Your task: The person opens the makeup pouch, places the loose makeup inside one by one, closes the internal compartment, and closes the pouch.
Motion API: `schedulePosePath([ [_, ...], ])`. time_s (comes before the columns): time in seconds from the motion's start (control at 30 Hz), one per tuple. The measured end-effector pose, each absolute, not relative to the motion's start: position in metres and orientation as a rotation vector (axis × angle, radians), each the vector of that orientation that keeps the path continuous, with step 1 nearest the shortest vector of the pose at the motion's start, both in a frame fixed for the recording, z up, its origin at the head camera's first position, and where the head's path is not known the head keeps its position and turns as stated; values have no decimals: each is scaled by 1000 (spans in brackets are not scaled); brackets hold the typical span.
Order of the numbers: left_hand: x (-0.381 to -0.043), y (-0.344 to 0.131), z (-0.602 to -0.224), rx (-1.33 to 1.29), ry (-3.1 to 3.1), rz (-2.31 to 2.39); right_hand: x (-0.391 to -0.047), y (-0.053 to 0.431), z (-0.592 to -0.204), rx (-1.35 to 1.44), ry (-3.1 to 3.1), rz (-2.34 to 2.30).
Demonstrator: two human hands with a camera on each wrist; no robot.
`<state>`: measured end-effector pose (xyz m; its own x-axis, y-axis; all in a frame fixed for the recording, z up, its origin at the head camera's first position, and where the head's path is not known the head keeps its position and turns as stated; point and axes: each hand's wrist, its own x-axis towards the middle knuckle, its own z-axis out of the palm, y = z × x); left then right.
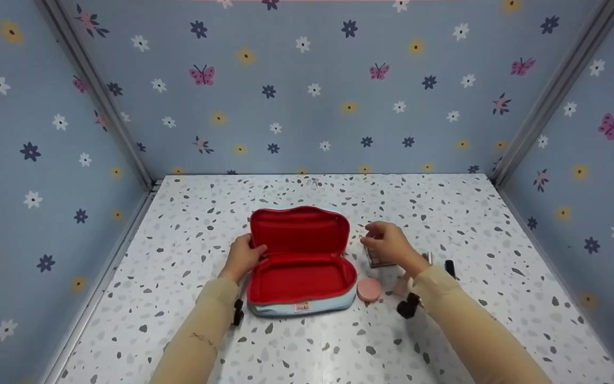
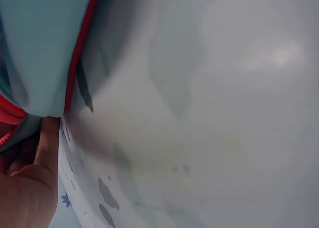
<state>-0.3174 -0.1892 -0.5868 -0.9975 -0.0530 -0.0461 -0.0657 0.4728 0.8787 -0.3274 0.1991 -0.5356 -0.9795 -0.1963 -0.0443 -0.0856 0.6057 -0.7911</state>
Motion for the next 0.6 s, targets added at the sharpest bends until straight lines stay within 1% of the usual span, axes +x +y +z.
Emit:
schedulePosePath([
  [0.6,-318,-191,-590,-69,2700,1616,-312,246,-530,-109,2738,-1300],
])
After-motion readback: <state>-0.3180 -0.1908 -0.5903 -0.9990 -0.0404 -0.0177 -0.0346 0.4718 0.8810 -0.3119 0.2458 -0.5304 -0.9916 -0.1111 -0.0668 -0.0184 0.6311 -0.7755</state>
